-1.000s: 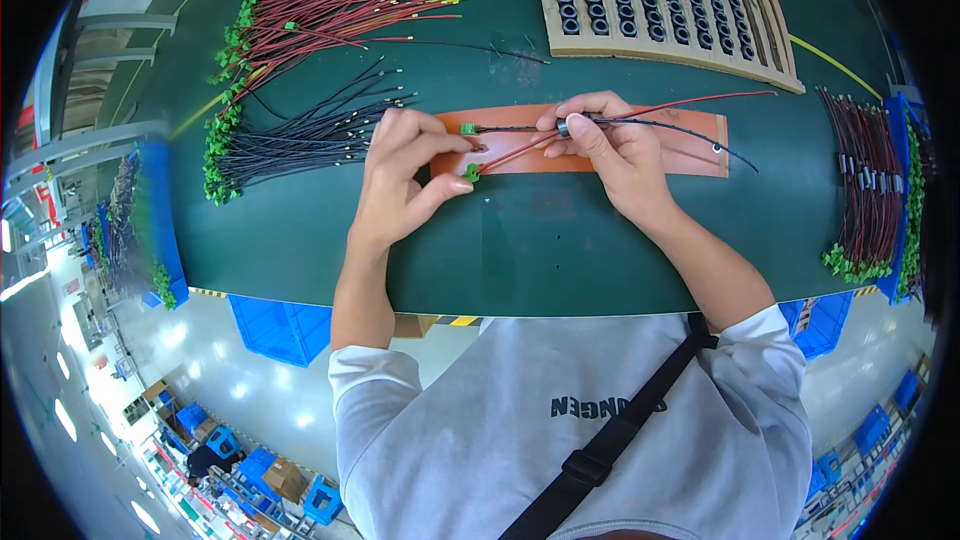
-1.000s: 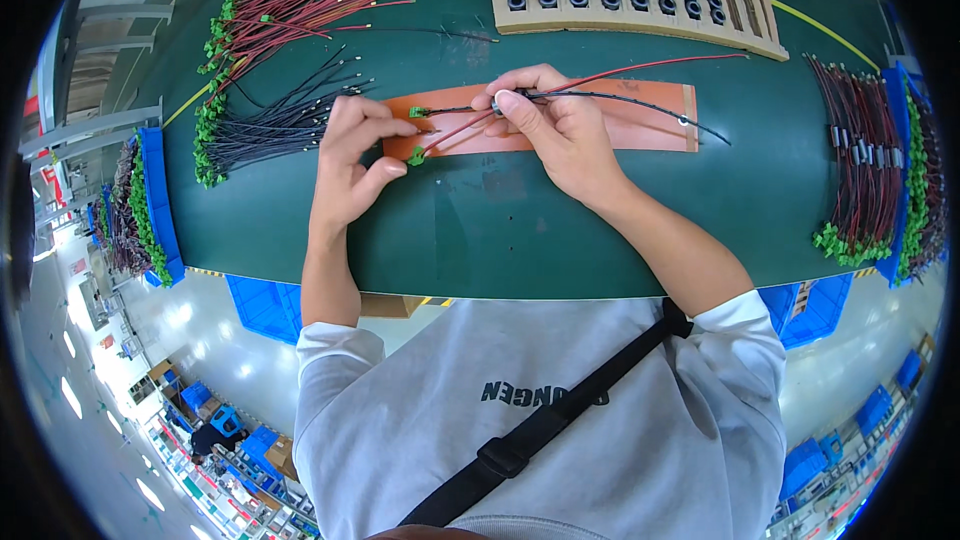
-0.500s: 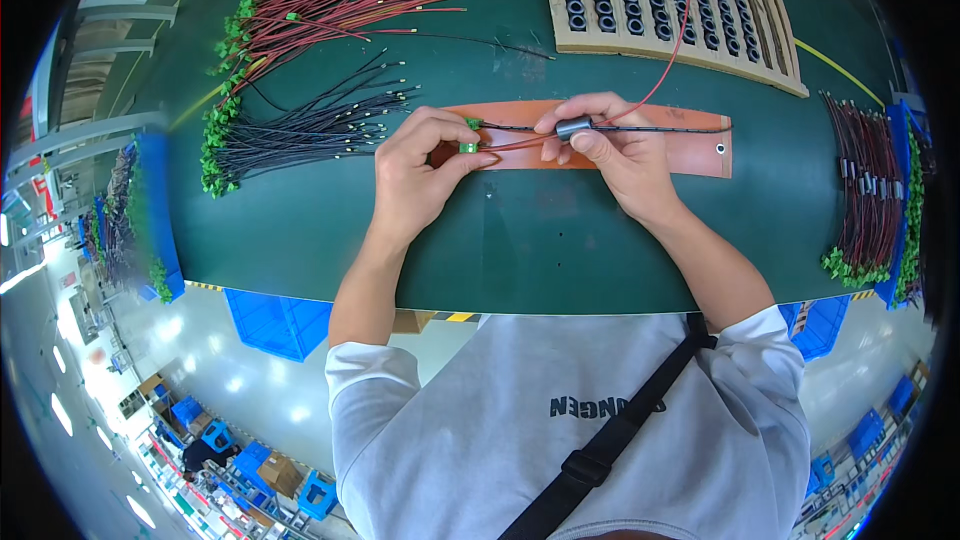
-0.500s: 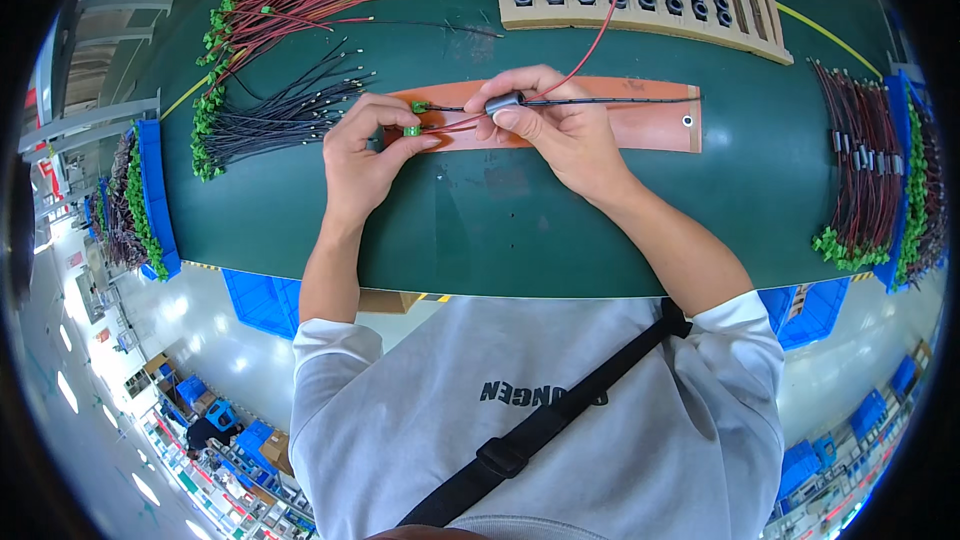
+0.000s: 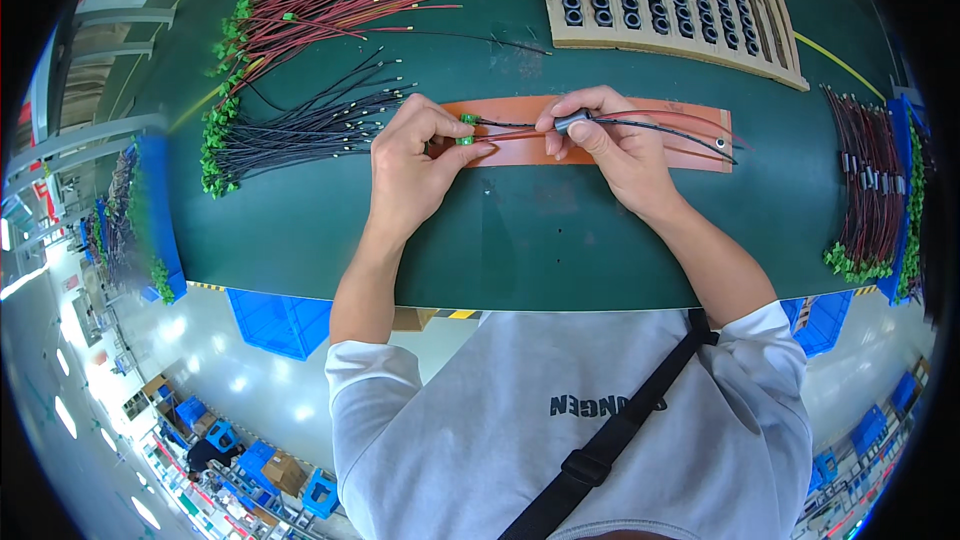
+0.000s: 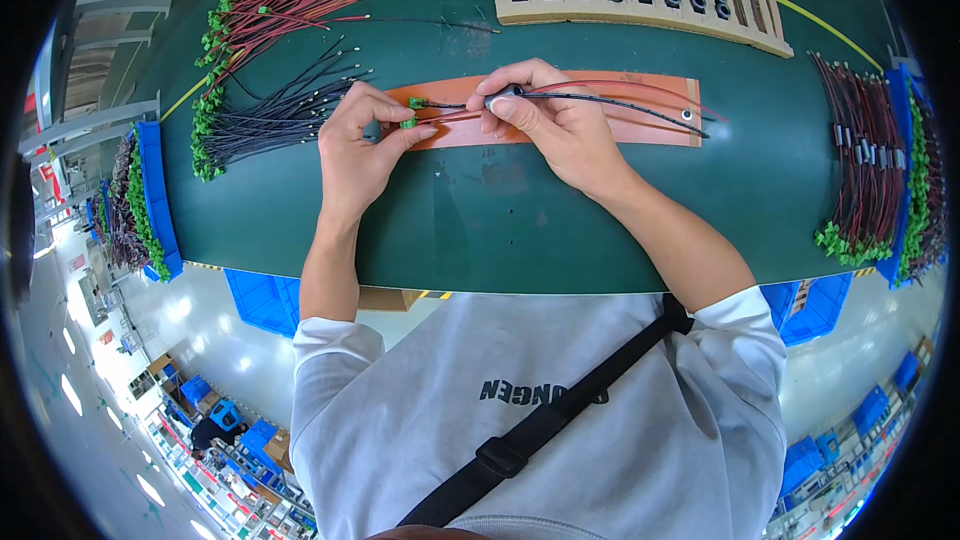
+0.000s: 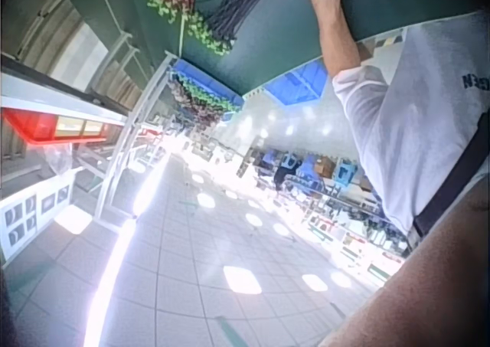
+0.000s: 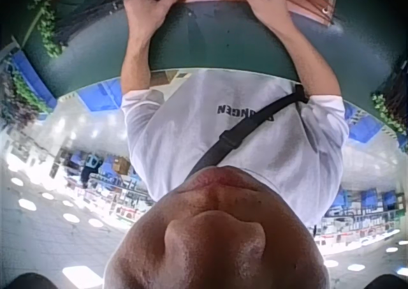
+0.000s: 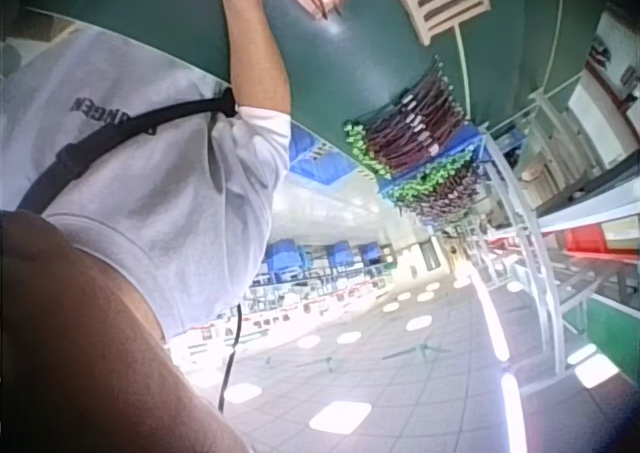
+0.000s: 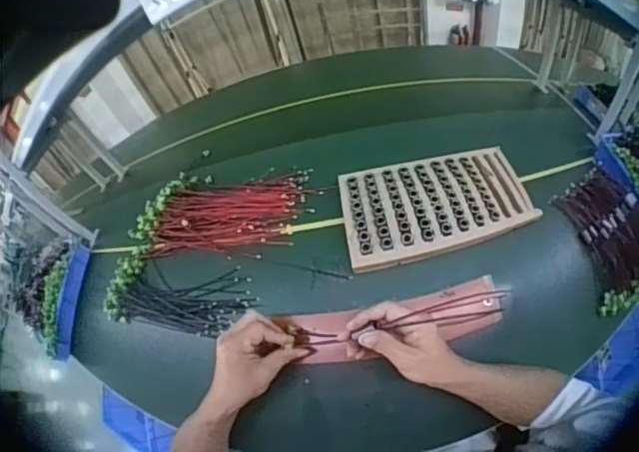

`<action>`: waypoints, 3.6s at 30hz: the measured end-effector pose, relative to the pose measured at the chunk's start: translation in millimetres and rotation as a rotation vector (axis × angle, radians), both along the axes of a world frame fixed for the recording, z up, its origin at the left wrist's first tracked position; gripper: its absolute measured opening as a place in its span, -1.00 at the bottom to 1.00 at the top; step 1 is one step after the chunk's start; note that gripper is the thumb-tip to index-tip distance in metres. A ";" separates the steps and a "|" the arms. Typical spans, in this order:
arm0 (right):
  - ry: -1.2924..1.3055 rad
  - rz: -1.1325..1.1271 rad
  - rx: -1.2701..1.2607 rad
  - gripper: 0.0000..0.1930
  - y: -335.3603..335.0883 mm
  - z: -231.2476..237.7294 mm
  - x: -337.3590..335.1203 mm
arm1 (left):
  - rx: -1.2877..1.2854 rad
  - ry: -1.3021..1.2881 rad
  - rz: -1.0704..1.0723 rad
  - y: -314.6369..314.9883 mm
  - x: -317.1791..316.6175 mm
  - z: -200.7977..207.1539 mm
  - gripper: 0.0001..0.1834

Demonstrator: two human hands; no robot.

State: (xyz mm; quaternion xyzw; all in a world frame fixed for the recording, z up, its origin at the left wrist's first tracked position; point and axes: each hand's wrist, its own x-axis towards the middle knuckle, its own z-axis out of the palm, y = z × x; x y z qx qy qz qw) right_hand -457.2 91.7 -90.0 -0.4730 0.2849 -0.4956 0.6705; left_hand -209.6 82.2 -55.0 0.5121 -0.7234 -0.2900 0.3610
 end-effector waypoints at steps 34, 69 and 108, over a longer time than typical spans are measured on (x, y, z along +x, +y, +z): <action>0.865 -0.071 -0.541 -0.80 1.7 13.4 11.8 | -0.864 -0.650 -0.390 7.0 -27.6 28.7 -0.48; 0.417 0.029 0.200 -0.73 -7.7 21.4 -1.3 | 0.281 0.175 -0.295 2.8 37.5 33.0 -0.92; 0.196 0.026 0.262 -0.71 -10.5 14.2 -2.4 | -0.214 0.141 -0.188 27.8 -44.3 -12.5 -0.88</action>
